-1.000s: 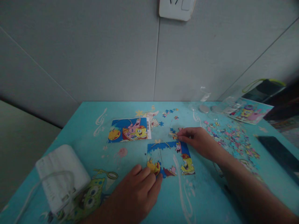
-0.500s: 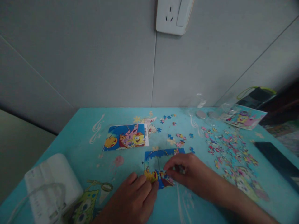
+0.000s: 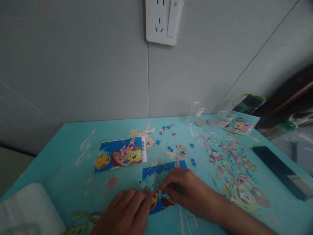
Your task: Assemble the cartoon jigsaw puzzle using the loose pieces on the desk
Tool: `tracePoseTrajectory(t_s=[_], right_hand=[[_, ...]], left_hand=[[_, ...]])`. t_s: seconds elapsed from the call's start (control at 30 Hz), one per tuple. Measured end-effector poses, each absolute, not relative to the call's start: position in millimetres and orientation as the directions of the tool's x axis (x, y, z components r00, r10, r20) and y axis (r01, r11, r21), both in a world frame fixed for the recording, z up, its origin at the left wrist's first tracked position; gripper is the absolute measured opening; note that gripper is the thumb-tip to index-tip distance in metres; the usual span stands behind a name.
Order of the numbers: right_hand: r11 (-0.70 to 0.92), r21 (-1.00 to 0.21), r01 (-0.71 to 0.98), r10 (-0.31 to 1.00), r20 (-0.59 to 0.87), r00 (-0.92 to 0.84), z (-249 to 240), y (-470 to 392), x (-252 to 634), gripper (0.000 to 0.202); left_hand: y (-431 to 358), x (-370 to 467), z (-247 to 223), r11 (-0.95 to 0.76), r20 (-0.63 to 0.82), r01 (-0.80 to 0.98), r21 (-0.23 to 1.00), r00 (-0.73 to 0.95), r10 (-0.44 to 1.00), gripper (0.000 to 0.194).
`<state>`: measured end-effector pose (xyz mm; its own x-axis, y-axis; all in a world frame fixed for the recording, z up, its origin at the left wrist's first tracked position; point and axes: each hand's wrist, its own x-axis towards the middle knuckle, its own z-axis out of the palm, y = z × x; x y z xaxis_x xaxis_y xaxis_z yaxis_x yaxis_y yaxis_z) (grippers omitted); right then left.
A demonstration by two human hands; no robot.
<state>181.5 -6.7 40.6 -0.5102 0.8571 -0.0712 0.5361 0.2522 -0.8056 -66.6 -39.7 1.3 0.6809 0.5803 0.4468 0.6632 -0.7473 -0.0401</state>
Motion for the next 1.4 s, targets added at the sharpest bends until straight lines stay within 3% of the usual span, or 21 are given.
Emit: tracePoseTrajectory(t_s=[0.87,1.4], right_hand=[[0.287,-0.811,0.510,0.878,0.009,-0.478,34.4,-5.3,180.4,0.015],[0.305,-0.801,0.516,0.874,0.020,-0.486,31.2,-8.4,179.5,0.015]], left_hand=[[-23.7,-82.9,-6.3,-0.749,0.429,0.654,-0.105,0.710,0.559,0.032],[-25.1,-81.5,-3.2,-0.739,0.419,0.671,-0.054,0.687,0.593,0.031]])
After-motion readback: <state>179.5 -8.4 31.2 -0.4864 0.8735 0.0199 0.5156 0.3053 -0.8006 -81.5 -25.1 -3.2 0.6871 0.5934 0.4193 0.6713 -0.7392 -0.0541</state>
